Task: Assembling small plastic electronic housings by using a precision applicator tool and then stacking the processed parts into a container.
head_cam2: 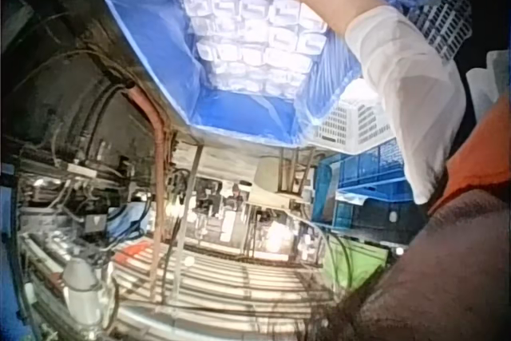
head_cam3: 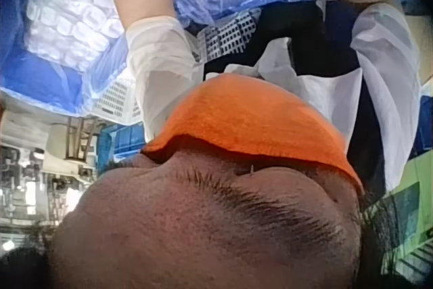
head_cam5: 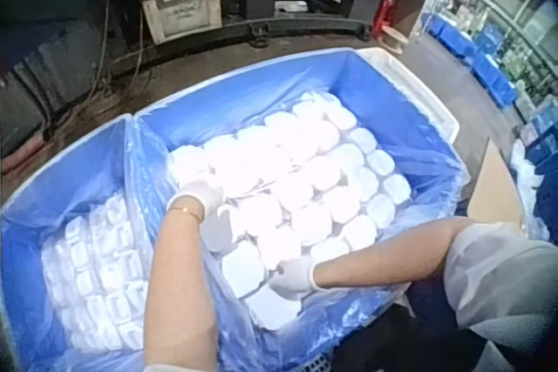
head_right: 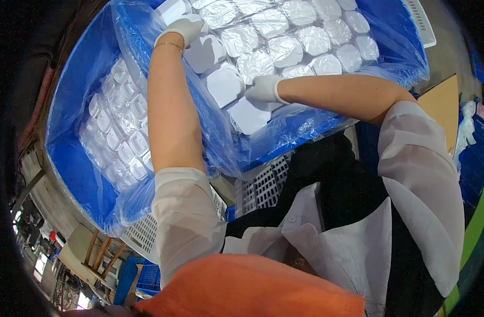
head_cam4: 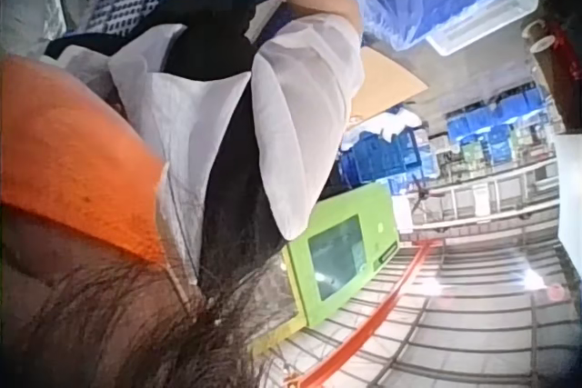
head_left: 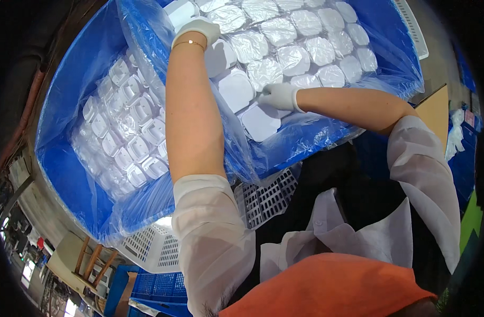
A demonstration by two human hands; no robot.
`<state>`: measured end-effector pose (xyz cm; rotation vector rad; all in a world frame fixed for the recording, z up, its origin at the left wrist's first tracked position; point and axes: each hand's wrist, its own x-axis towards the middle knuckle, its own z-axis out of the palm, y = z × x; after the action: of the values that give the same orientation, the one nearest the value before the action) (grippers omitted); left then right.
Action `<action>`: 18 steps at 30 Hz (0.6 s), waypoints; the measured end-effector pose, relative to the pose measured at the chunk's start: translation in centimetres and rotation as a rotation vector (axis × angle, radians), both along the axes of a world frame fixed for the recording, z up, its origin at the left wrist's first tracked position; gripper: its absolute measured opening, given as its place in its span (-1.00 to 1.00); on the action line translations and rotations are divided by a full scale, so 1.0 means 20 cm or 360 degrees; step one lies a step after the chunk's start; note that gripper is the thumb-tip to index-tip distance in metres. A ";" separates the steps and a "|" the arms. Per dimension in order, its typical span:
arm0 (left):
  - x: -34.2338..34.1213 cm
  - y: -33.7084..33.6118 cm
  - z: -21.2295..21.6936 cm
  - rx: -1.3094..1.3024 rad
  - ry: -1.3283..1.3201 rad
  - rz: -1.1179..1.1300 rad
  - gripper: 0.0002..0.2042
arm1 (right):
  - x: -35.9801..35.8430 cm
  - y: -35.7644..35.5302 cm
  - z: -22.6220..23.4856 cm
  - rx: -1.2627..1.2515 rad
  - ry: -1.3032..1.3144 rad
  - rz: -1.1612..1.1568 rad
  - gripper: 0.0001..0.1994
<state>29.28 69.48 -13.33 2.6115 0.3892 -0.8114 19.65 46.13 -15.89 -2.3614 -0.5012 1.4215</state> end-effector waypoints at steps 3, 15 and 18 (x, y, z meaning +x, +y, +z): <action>0.01 0.00 -0.04 0.0011 -0.0030 -0.0119 -0.57 | -0.03 -0.03 -0.05 0.0027 0.0179 0.0109 -0.42; 0.00 -0.01 0.03 0.0005 0.0044 -0.0001 -0.46 | -0.11 0.03 0.04 -0.0104 0.0210 0.0227 -0.43; 0.01 -0.01 0.02 0.0000 0.0038 -0.0014 -0.45 | -0.14 0.02 0.07 -0.0047 0.0223 0.0248 -0.34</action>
<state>29.40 69.23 -12.96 2.6075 0.3846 -0.8459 16.87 46.45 -14.53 -2.2670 -0.6416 1.6599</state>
